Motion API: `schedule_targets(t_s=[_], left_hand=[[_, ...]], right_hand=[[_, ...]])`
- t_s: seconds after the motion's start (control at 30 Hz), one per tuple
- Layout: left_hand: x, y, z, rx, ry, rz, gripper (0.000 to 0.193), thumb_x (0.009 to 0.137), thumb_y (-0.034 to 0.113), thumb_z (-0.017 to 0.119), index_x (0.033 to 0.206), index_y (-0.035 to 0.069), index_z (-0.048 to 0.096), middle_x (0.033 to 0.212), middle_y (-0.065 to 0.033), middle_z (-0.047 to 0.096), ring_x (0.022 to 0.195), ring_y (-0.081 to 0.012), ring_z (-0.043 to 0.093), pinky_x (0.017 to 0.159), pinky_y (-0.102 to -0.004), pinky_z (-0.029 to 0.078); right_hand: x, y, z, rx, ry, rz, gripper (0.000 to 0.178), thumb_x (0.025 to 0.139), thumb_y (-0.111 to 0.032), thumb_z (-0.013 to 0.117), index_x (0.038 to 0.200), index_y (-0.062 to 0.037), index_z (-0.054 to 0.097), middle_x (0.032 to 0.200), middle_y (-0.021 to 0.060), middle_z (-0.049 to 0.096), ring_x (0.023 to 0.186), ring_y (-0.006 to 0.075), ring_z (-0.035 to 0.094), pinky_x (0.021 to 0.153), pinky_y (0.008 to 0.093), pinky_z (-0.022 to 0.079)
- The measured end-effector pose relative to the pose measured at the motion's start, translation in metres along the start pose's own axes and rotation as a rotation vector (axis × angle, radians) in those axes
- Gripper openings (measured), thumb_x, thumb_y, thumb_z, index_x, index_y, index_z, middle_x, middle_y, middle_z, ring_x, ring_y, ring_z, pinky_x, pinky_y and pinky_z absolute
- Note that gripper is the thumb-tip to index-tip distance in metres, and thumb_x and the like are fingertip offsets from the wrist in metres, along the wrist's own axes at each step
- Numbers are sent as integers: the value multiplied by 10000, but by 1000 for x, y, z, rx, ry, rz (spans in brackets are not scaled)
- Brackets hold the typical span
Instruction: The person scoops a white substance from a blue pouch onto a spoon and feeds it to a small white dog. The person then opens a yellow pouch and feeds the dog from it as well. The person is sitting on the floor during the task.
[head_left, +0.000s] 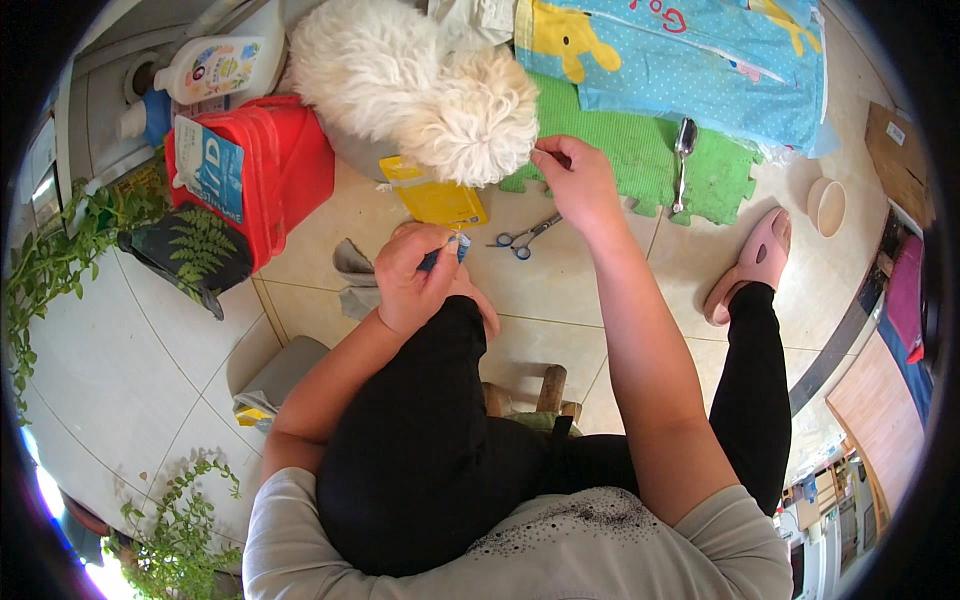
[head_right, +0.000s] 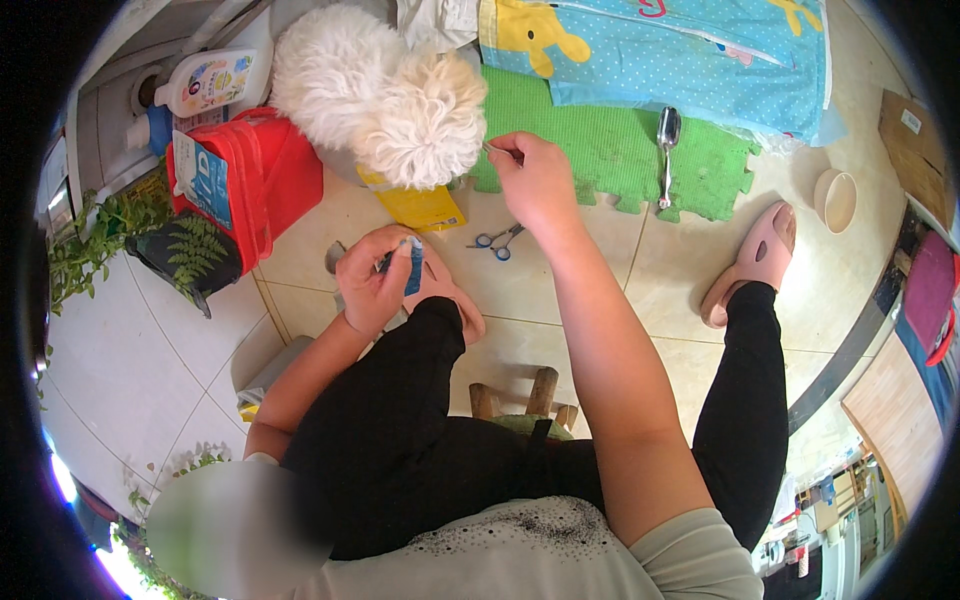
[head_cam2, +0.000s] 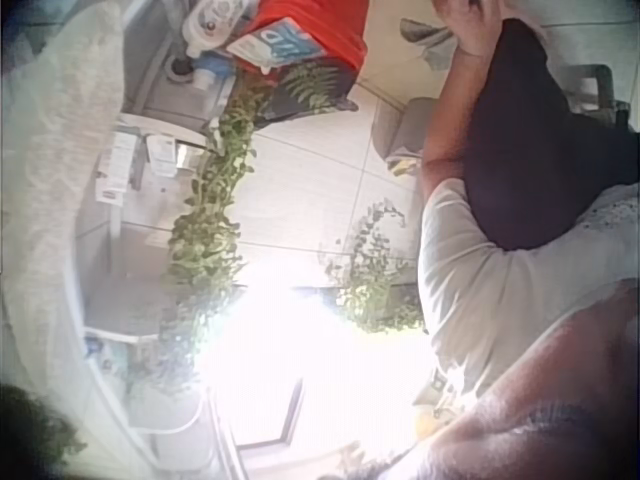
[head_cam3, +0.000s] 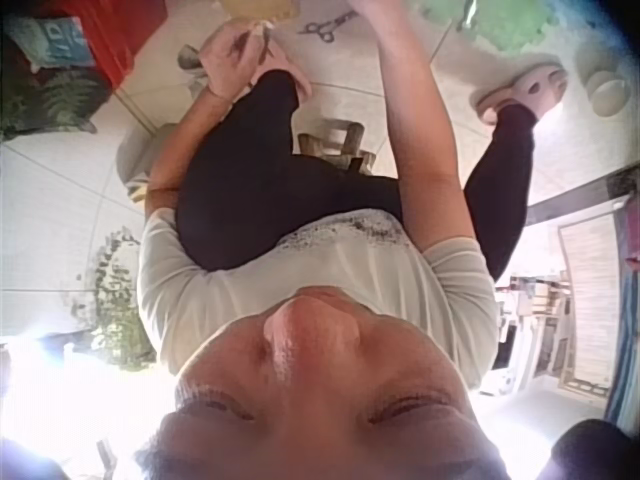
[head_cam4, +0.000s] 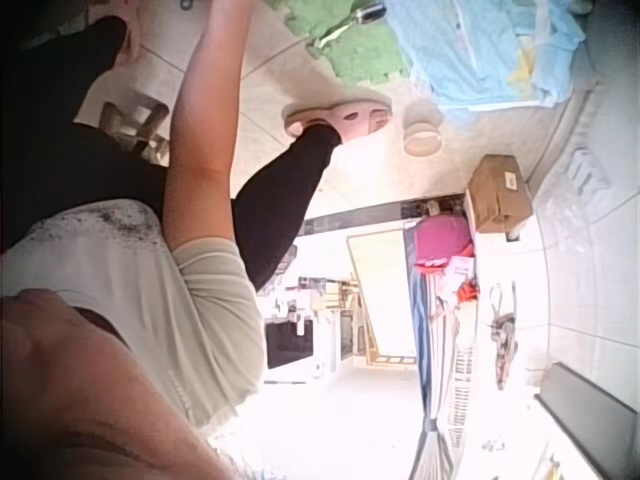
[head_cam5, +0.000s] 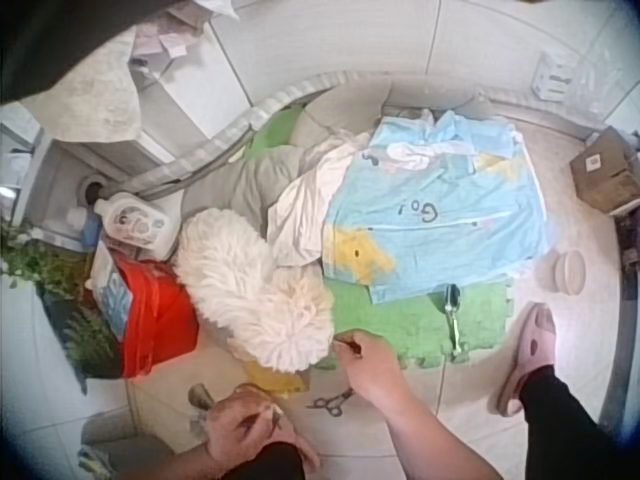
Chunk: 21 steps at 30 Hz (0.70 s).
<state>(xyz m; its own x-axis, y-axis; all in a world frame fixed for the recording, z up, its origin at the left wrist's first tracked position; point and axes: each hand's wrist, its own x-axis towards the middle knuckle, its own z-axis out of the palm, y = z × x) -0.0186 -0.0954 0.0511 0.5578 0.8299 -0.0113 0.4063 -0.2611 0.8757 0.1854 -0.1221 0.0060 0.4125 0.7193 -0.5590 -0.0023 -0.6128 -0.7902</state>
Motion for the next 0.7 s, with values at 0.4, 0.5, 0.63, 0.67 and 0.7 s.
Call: schedule_targets(t_s=[0.4,0.5,0.63,0.67,0.7], left_hand=[[2,4,-2,98,37,6,96,670,-34,574,717,17,509,594,-97,496,518,-221,485,477,-292,391],[0,1,-2,92,29,-22,96,672,-30,574,711,17,499,593,-100,490,512,-224,477,476,-292,388],[0,-1,-1,75,19,-59,90,680,-28,565,714,15,493,595,-99,486,509,-218,471,476,-285,385],[-1,-2,-1,71,15,-65,87,682,-28,561,715,15,492,595,-98,485,510,-213,469,476,-282,384],[-2,-3,-1,60,9,-98,85,685,-28,556,715,15,490,594,-96,483,507,-204,466,475,-278,383]], right_hand=[[0,-1,1,-15,-6,4,178,759,-115,551,869,14,607,779,156,618,701,240,596,638,302,455],[-1,-2,1,-21,-6,-9,176,760,-115,552,866,14,606,776,155,618,696,240,594,635,303,454],[0,-2,1,-11,-4,-3,173,761,-115,554,865,14,606,769,153,617,689,237,593,631,304,453],[0,-1,1,-6,-3,-4,173,762,-115,555,864,14,605,767,153,617,688,236,592,630,304,452],[0,-1,1,-7,-3,-2,172,761,-115,555,864,14,605,765,153,617,687,235,592,630,304,452]])
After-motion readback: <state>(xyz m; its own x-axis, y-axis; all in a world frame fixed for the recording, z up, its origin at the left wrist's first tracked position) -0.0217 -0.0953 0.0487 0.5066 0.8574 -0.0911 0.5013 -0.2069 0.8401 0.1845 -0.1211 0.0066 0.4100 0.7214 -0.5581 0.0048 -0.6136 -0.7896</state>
